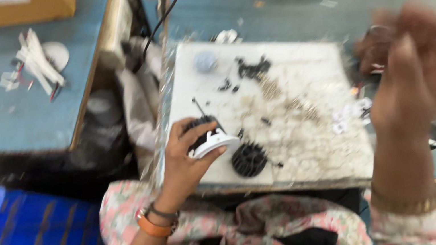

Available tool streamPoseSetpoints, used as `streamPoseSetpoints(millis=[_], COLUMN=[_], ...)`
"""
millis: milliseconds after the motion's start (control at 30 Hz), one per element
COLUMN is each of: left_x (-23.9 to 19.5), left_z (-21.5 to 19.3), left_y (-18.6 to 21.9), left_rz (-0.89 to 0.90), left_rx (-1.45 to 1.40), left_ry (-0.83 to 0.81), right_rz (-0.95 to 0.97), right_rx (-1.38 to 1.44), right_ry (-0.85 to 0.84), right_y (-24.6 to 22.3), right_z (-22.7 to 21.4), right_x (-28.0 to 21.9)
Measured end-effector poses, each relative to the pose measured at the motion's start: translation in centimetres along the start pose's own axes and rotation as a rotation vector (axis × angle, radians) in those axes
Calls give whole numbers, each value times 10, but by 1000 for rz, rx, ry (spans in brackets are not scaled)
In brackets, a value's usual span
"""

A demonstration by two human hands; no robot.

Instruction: The person assembles LED light fixtures at a workbench. They use a green electric screwdriver to fasten screws into black cylindrical housings, insert LED modules, and place completed units on the table. The person handles screws, LED modules, and light housings throughout the clip.

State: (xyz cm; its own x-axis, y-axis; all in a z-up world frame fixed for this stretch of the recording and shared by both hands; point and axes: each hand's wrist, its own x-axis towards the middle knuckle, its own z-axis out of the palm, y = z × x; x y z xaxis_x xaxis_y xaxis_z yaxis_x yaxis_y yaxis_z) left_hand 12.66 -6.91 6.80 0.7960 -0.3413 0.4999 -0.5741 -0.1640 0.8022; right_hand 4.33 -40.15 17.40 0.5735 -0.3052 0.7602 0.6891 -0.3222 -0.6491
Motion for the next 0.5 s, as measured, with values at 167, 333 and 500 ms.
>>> streamPoseSetpoints(millis=[167,333,500], left_x=[11,5,5], left_z=[34,39,36], left_y=[-25,-40,-35], left_rz=[8,-9,13], left_rx=[-10,-56,-141], left_ry=[21,7,-17], right_rz=[46,251,6], right_rx=[-99,-125,217], right_ry=[88,-5,-219], right_y=[66,130,163], right_z=[-11,-9,25], right_x=[172,284,301])
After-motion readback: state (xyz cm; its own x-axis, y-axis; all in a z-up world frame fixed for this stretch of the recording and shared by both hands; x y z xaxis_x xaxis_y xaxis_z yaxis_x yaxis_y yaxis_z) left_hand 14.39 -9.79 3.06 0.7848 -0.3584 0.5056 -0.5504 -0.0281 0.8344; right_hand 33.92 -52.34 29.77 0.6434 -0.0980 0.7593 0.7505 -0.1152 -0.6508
